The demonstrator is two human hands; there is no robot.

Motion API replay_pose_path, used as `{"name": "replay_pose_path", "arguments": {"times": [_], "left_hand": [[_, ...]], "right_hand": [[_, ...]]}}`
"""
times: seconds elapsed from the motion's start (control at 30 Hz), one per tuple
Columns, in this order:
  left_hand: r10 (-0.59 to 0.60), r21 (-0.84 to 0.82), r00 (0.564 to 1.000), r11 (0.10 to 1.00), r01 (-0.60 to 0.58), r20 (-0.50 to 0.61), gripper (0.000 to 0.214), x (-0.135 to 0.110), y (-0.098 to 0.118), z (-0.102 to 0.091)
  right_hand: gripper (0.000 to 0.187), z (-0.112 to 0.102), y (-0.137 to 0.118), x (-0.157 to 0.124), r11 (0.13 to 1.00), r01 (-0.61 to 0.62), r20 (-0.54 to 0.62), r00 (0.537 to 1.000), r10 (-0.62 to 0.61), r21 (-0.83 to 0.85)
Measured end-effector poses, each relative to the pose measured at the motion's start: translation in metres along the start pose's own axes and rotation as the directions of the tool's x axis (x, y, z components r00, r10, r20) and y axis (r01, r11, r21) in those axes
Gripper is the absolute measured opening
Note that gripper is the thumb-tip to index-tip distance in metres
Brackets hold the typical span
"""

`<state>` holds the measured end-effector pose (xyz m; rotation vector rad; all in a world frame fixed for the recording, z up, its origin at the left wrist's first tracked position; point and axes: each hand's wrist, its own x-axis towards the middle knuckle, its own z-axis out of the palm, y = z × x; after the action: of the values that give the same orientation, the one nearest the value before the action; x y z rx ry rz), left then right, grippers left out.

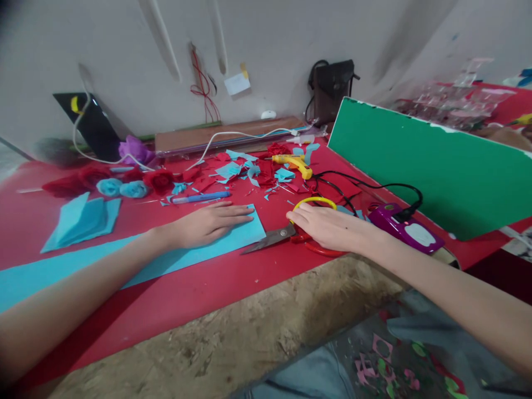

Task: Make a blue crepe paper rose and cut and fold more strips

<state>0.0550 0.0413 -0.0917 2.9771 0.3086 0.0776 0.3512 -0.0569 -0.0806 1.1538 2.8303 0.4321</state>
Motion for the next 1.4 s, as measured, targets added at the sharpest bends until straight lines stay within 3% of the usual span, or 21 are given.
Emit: {"name": "replay_pose_path", "arguments": {"times": [0.33,0.73,0.93,1.13,1.4], "left_hand": [[-0.007,-0.016,1.000,1.000,0.007,0.002,0.046,-0.001,0.002,-0.001],[-0.005,-0.014,1.000,1.000,0.005,-0.023,0.045,-0.001,0.002,0.000],[-0.004,-0.003,1.000,1.000,0.004,-0.009,0.045,0.000,0.003,-0.001],[-0.003,-0.010,1.000,1.000,0.003,-0.017,0.044,0.000,0.002,0.001],[-0.012,-0.009,1.000,1.000,0.012,-0.017,0.044,0.000,0.002,0.001]], "right_hand": [[0.046,0.005,0.002,-0.006,0.999,-0.041,-0.007,0.999,0.041,0.001],[0.048,-0.004,-0.009,0.008,0.997,-0.051,0.018,0.999,0.050,0.059],[0.041,0.000,-0.008,0.001,0.999,-0.022,-0.007,1.000,0.022,0.042],[0.039,0.000,-0.014,0.009,0.996,-0.084,0.029,0.996,0.083,0.030],[0.040,-0.002,-0.025,0.017,0.999,-0.041,-0.035,0.999,0.040,-0.024]]}}
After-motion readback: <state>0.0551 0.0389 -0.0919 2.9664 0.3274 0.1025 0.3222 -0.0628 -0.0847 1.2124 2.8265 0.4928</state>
